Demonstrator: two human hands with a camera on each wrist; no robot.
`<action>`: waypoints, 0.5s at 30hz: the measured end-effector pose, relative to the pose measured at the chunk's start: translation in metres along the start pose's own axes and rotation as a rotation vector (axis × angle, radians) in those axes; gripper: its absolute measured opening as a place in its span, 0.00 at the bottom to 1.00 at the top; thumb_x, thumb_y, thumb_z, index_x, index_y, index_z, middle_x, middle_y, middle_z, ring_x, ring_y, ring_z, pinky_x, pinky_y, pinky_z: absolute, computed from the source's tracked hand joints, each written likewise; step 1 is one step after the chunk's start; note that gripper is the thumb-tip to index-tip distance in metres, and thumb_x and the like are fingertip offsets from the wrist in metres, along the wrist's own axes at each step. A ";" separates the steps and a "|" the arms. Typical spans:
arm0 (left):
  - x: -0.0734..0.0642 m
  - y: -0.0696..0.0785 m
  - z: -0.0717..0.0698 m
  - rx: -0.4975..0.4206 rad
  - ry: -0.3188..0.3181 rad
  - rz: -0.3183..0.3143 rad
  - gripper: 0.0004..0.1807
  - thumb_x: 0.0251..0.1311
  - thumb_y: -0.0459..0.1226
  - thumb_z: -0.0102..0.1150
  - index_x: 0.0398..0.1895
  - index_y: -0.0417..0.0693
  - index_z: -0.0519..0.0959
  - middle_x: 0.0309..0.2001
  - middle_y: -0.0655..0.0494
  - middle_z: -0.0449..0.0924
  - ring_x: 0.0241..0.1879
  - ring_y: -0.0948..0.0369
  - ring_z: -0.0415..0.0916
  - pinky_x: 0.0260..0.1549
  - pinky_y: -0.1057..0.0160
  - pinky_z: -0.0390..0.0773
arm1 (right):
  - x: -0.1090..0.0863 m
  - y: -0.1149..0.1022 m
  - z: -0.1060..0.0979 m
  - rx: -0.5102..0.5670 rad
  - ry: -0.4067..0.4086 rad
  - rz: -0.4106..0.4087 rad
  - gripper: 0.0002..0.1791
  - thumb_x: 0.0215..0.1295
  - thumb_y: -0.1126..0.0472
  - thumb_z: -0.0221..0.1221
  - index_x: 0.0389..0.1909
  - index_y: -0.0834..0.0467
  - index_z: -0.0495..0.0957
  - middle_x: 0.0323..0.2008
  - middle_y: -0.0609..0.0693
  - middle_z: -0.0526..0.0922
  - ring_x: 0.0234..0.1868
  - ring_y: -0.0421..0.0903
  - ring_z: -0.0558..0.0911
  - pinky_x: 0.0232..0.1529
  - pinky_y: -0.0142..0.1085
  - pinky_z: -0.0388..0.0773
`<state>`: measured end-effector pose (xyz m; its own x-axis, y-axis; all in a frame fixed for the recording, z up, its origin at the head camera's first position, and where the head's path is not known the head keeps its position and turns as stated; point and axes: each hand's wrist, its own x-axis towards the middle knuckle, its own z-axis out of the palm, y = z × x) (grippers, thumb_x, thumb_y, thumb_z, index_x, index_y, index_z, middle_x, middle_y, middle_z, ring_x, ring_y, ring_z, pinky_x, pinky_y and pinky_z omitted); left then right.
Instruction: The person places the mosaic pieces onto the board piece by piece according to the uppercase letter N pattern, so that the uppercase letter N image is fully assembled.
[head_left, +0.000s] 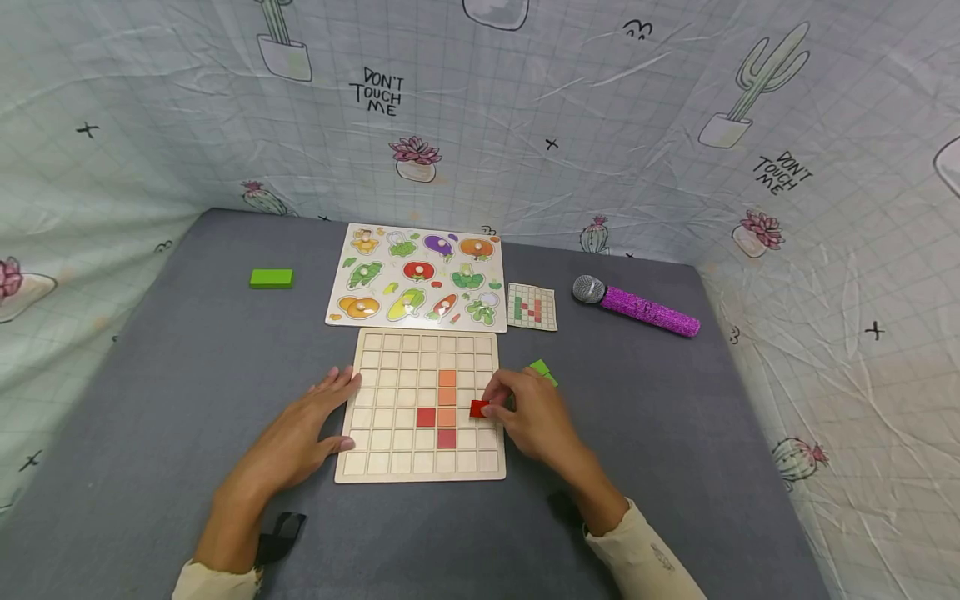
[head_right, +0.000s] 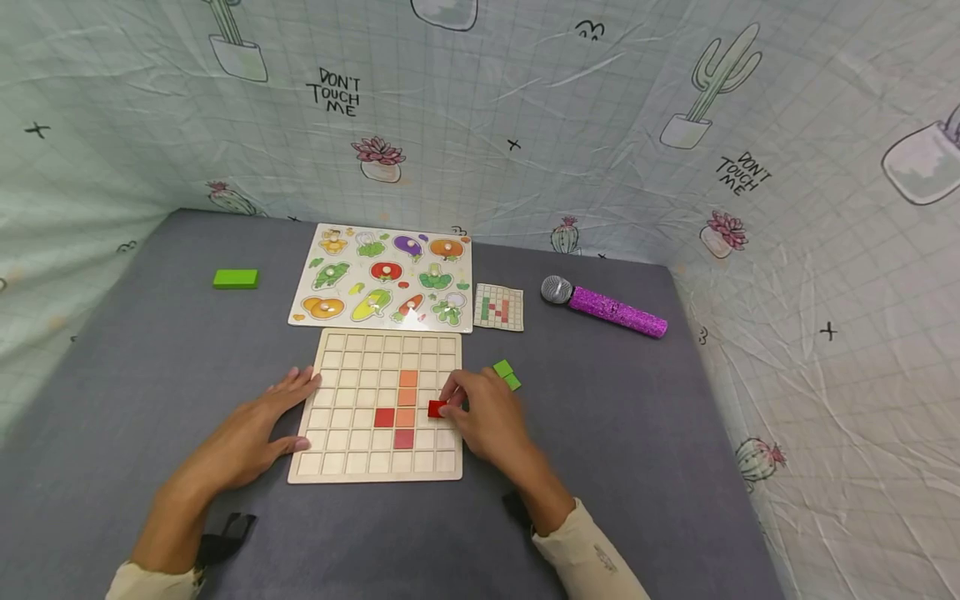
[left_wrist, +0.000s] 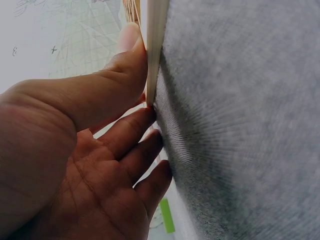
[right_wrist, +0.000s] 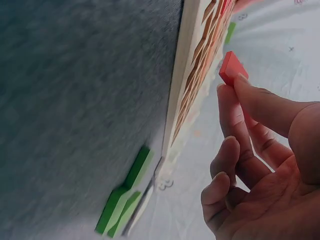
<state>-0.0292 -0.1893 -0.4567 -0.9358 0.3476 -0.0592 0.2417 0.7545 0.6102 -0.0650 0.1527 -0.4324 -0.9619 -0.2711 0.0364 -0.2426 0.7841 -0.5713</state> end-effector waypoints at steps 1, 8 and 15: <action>0.000 0.000 0.000 -0.001 0.000 -0.001 0.51 0.57 0.32 0.77 0.83 0.41 0.62 0.84 0.41 0.57 0.84 0.38 0.51 0.77 0.29 0.58 | 0.001 -0.002 0.001 0.001 -0.005 -0.002 0.10 0.59 0.61 0.78 0.33 0.48 0.86 0.26 0.37 0.81 0.33 0.41 0.73 0.31 0.35 0.70; 0.000 0.001 0.001 -0.003 0.002 -0.002 0.51 0.56 0.32 0.78 0.83 0.41 0.62 0.84 0.41 0.57 0.84 0.38 0.51 0.77 0.30 0.58 | 0.011 -0.011 0.010 -0.013 -0.038 -0.007 0.09 0.59 0.60 0.78 0.31 0.47 0.86 0.26 0.38 0.83 0.33 0.39 0.72 0.34 0.34 0.70; 0.000 0.000 0.001 -0.003 0.003 -0.003 0.51 0.56 0.32 0.78 0.83 0.41 0.62 0.84 0.41 0.57 0.84 0.39 0.51 0.77 0.30 0.57 | 0.023 -0.021 0.020 -0.004 -0.037 -0.060 0.10 0.59 0.61 0.78 0.30 0.48 0.85 0.25 0.39 0.85 0.36 0.43 0.78 0.35 0.34 0.71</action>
<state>-0.0293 -0.1889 -0.4573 -0.9372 0.3437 -0.0589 0.2380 0.7538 0.6125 -0.0794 0.1193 -0.4360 -0.9404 -0.3378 0.0401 -0.3001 0.7682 -0.5656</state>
